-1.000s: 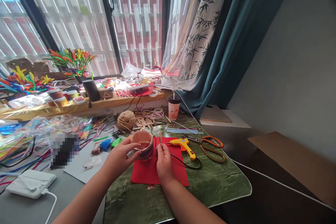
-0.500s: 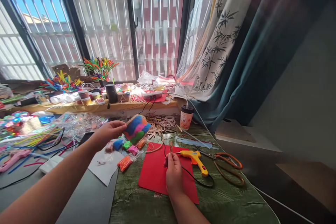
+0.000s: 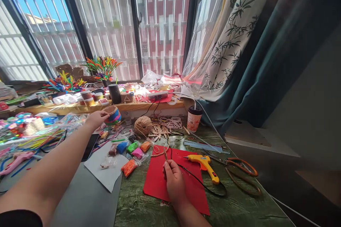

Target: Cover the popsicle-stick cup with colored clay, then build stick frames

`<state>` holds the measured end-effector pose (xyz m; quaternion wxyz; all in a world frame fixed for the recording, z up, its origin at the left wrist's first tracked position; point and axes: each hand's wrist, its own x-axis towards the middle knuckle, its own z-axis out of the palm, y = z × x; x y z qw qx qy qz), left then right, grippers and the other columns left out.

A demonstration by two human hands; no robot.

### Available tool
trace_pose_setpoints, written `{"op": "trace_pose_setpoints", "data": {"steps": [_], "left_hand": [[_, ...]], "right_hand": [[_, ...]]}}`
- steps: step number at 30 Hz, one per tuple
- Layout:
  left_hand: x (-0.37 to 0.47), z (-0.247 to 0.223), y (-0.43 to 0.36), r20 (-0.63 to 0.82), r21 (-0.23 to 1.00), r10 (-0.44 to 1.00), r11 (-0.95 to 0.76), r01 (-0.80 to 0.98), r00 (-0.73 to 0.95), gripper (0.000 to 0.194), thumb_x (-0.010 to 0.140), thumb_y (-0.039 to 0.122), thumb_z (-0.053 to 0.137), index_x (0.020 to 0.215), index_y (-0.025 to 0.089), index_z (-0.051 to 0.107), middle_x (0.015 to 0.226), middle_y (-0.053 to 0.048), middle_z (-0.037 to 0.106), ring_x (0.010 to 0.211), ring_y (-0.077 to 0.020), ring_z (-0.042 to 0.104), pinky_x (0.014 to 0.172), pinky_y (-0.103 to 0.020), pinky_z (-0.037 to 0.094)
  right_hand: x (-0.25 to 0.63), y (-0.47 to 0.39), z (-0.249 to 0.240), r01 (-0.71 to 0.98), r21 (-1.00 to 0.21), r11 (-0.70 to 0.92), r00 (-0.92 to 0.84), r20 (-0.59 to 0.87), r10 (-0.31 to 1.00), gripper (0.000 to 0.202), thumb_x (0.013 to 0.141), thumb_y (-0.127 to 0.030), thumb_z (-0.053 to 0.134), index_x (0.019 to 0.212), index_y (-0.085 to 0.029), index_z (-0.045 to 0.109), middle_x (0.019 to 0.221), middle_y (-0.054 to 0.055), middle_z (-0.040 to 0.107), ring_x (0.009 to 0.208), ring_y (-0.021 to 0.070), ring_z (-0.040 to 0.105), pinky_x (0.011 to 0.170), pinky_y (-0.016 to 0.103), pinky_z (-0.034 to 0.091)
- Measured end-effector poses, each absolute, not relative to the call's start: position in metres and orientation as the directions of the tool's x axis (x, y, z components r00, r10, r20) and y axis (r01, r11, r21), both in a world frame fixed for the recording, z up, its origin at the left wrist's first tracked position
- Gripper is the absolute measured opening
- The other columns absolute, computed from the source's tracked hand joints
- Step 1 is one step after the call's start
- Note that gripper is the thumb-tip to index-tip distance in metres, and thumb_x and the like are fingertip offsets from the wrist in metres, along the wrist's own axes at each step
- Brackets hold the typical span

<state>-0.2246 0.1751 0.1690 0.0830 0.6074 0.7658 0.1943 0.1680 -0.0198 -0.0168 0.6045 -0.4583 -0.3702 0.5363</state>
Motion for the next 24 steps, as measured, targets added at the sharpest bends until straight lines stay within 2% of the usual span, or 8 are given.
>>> {"op": "trace_pose_setpoints", "data": {"steps": [8,12,15,24], "left_hand": [[-0.226,0.127,0.209,0.095,0.231,0.992,0.063,0.971,-0.086,0.036,0.103,0.040,0.069,0.134,0.022,0.067,0.139,-0.010,0.068,0.117,-0.0268,0.070,0.098,-0.048,0.062],[-0.232,0.118,0.221,0.073,0.210,0.997,-0.015,0.978,0.000,0.036,0.103,0.040,0.069,0.134,0.022,0.067,0.139,-0.010,0.068,0.117,-0.0267,0.070,0.098,-0.048,0.062],[-0.237,0.118,0.220,0.060,0.215,0.997,-0.061,0.975,0.049,0.038,0.103,0.041,0.070,0.134,0.020,0.067,0.138,-0.010,0.068,0.116,-0.0278,0.070,0.097,-0.049,0.062],[-0.249,0.119,0.217,0.043,0.094,0.998,-0.047,0.994,0.043,0.036,0.103,0.040,0.070,0.134,0.022,0.067,0.139,-0.010,0.068,0.117,-0.0265,0.070,0.098,-0.047,0.062]], "right_hand": [[0.167,-0.022,-0.028,-0.241,-0.970,-0.031,0.092,-0.055,0.994,0.057,0.084,-0.078,0.070,0.080,-0.021,0.065,0.069,-0.002,0.051,0.063,0.0169,0.045,0.059,0.027,0.040],[0.167,-0.022,-0.033,-0.221,-0.973,-0.070,0.083,-0.090,0.992,0.058,0.082,-0.078,0.071,0.085,-0.020,0.070,0.069,-0.002,0.053,0.063,0.0172,0.046,0.058,0.027,0.039],[0.166,-0.022,-0.033,-0.205,-0.977,-0.066,0.101,-0.088,0.991,0.057,0.081,-0.077,0.073,0.080,-0.021,0.071,0.067,-0.001,0.053,0.062,0.0171,0.045,0.058,0.028,0.039],[0.167,-0.023,-0.023,-0.239,-0.965,-0.109,0.086,-0.133,0.987,0.055,0.076,-0.076,0.077,0.077,-0.021,0.069,0.065,-0.002,0.053,0.059,0.0166,0.045,0.055,0.027,0.039]]}}
